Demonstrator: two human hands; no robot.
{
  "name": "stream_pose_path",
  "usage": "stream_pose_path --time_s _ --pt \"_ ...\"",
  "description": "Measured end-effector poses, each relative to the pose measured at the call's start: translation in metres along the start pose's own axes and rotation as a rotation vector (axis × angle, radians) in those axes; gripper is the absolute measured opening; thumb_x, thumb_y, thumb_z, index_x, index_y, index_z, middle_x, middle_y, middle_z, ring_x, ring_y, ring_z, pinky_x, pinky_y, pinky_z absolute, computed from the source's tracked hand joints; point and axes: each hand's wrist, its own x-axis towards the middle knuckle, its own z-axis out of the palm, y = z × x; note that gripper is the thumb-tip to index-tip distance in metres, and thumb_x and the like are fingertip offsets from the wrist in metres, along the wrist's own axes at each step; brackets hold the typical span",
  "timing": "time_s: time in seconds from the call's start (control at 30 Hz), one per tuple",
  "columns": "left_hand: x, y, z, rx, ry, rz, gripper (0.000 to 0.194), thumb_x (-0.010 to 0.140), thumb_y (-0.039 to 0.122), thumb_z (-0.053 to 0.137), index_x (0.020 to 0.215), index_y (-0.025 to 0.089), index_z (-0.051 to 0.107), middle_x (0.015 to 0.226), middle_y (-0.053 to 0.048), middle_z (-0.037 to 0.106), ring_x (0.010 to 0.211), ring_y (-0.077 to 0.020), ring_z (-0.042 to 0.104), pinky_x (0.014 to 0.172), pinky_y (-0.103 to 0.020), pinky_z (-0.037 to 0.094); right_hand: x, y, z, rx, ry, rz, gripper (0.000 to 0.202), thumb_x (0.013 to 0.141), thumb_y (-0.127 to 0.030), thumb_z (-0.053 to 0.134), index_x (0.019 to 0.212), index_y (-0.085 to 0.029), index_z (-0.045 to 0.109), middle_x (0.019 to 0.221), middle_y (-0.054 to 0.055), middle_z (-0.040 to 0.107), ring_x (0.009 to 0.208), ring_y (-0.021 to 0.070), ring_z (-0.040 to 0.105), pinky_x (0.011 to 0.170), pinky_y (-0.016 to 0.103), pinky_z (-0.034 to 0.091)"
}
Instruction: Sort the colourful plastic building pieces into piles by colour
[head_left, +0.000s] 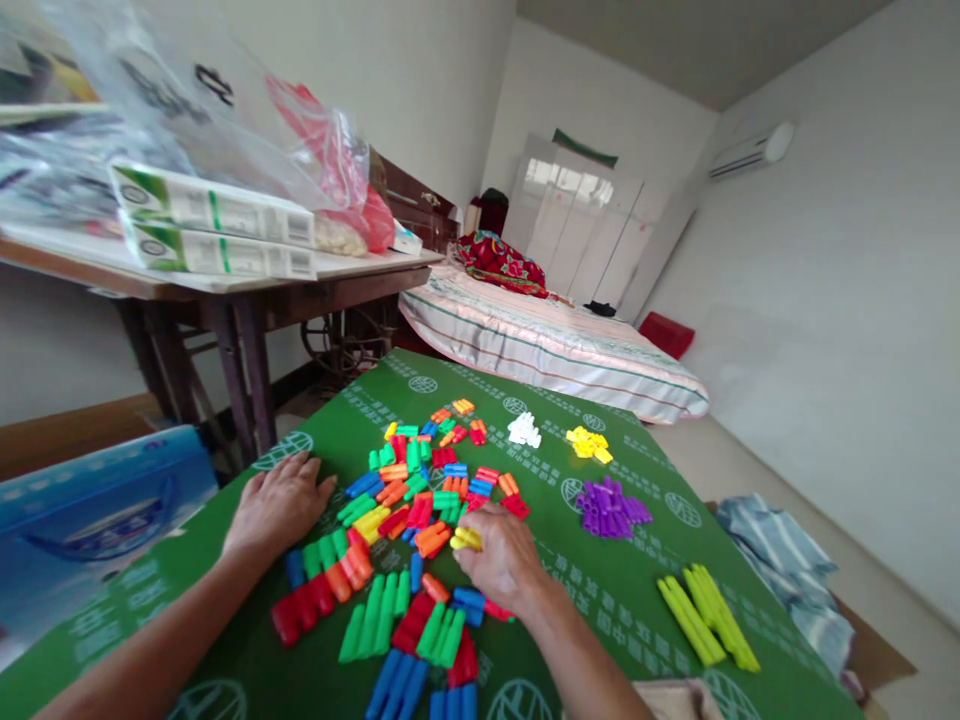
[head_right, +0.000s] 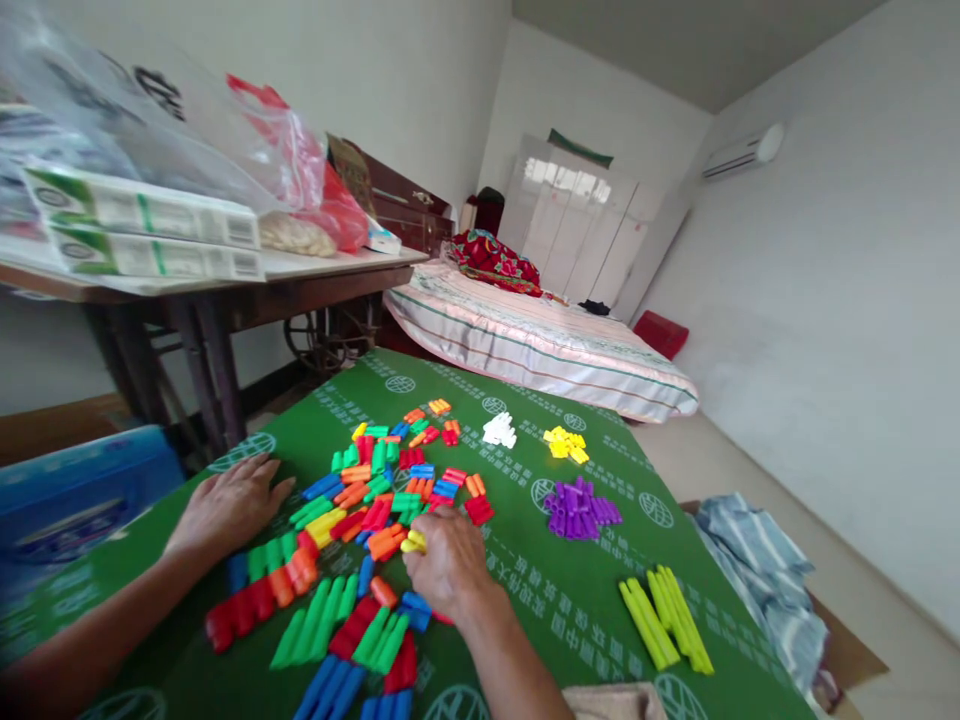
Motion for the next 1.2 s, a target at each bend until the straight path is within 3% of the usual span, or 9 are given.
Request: stream_pose_path --time_s 0.17,0.4,0.63,0.83,1.03,1.2 --pt "0.003 0.0 0.0 0.064 -0.029 -0.007 0.056 0.089 0.039 0.024 0.129 0.007 0.047 0.141 -0.014 0.043 0.132 -0.0277 0.036 0.105 -0.041 0.028 0.019 0.053 -0.022 -0.087 0.044 0.131 0.016 0.079 -0.027 0.057 0.093 -0.025 0.064 0.093 -0.001 0.063 0.085 0.0123 0.059 0.071 0.02 0.039" --pt "0.008 -0.008 0.012 0.084 0.037 0.007 0.06 0.086 0.04 0.022 0.126 0.007 0.052 0.137 -0.014 0.049 0.128 -0.0274 0.041 0.103 -0.041 0.031 0.06 0.137 -0.036 -0.287 0.001 0.24 0.028 0.08 -0.016 0.053 0.107 -0.021 0.063 0.105 0.007 0.064 0.097 0.0188 0.06 0.079 0.025 0.041" --pt "0.008 -0.015 0.023 0.072 0.107 0.017 0.065 0.082 0.042 0.019 0.122 0.007 0.056 0.133 -0.014 0.053 0.125 -0.0278 0.044 0.101 -0.042 0.033 0.096 0.184 -0.032 -0.346 0.001 0.291 0.035 0.079 -0.009 0.052 0.108 -0.023 0.064 0.107 0.008 0.065 0.1 0.0197 0.06 0.082 0.027 0.042" --pt "0.009 -0.017 0.026 0.053 0.131 0.014 0.065 0.078 0.042 0.022 0.118 0.007 0.059 0.13 -0.015 0.055 0.123 -0.0277 0.046 0.1 -0.041 0.035 0.113 0.241 -0.057 -0.314 0.106 0.499 0.038 0.083 -0.016 0.05 0.12 -0.023 0.056 0.113 0.006 0.064 0.102 0.0177 0.06 0.081 0.023 0.043" --pt "0.006 -0.009 0.014 0.038 0.082 -0.006 0.067 0.074 0.042 0.023 0.117 0.006 0.06 0.129 -0.015 0.056 0.124 -0.0283 0.046 0.102 -0.042 0.035 0.119 0.302 -0.075 -0.268 0.074 0.731 0.021 0.088 -0.032 0.054 0.098 -0.016 0.063 0.101 0.007 0.067 0.091 0.016 0.063 0.078 0.03 0.049" --pt "0.005 -0.004 0.008 0.044 0.042 -0.034 0.068 0.072 0.043 0.023 0.116 0.006 0.06 0.13 -0.015 0.055 0.123 -0.0289 0.046 0.103 -0.043 0.035 0.134 0.322 -0.071 -0.236 0.048 0.781 0.02 0.083 -0.035 0.06 0.085 -0.017 0.067 0.096 0.008 0.069 0.088 0.0175 0.065 0.073 0.028 0.049"
